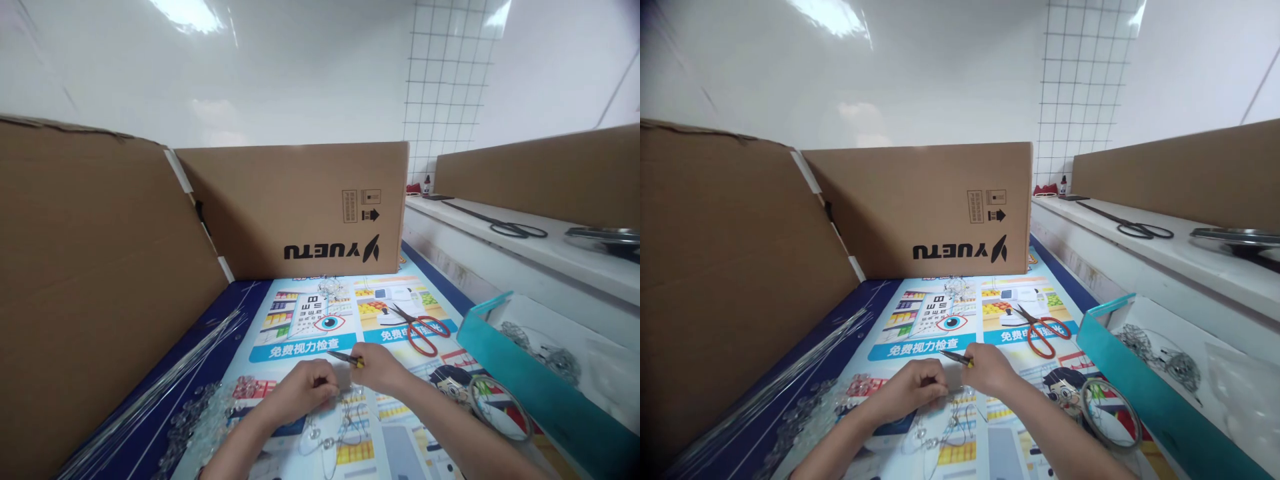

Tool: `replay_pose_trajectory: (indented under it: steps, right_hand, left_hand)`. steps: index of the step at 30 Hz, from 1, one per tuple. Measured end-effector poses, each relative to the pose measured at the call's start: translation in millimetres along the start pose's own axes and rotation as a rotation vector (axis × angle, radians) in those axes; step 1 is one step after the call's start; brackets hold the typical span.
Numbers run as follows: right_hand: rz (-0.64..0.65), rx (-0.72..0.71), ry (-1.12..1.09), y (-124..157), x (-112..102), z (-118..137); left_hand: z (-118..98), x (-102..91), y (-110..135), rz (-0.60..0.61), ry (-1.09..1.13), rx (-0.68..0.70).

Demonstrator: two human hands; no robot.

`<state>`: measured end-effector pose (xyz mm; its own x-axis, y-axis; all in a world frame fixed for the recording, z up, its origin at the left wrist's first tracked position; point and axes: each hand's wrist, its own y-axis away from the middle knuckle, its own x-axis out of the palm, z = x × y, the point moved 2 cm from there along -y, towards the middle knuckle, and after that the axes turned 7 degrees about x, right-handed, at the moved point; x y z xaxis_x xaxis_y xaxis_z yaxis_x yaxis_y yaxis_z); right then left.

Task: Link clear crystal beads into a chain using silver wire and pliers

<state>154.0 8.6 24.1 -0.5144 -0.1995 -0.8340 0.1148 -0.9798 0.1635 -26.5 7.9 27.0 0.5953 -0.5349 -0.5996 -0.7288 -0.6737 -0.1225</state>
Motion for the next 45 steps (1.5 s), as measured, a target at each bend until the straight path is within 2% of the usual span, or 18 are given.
replay_pose_trajectory:
  steps: [6, 9, 18, 24, 28, 36, 45]
  right_hand:
    - [0.069, -0.049, 0.18, 30, -33, -4]
    - [0.149, -0.085, 0.293, 40, -43, -1]
    - [0.361, -0.164, 0.614, 38, -42, 24]
    - [0.428, -0.171, 0.675, 34, -39, 28]
    - [0.402, -0.186, 0.666, 33, -35, 25]
    - [0.199, -0.173, 0.647, 46, -26, 19]
    - [0.049, -0.175, 0.591, 54, -14, 8]
  left_hand:
    - [6, -0.9, 0, -0.003, -0.002, 0.023]
    - [9, -0.9, 0, -0.001, 0.0, 0.028]
    - [10, -0.7, 0, 0.001, 0.022, 0.043]
    - [12, -0.2, 1, -0.001, 0.049, 0.043]
    - [12, -1.0, 1, -0.004, 0.051, 0.042]
    - [12, 0.4, 1, -0.014, 0.046, 0.027]
    - [9, -0.7, 0, -0.055, -0.013, 0.034]
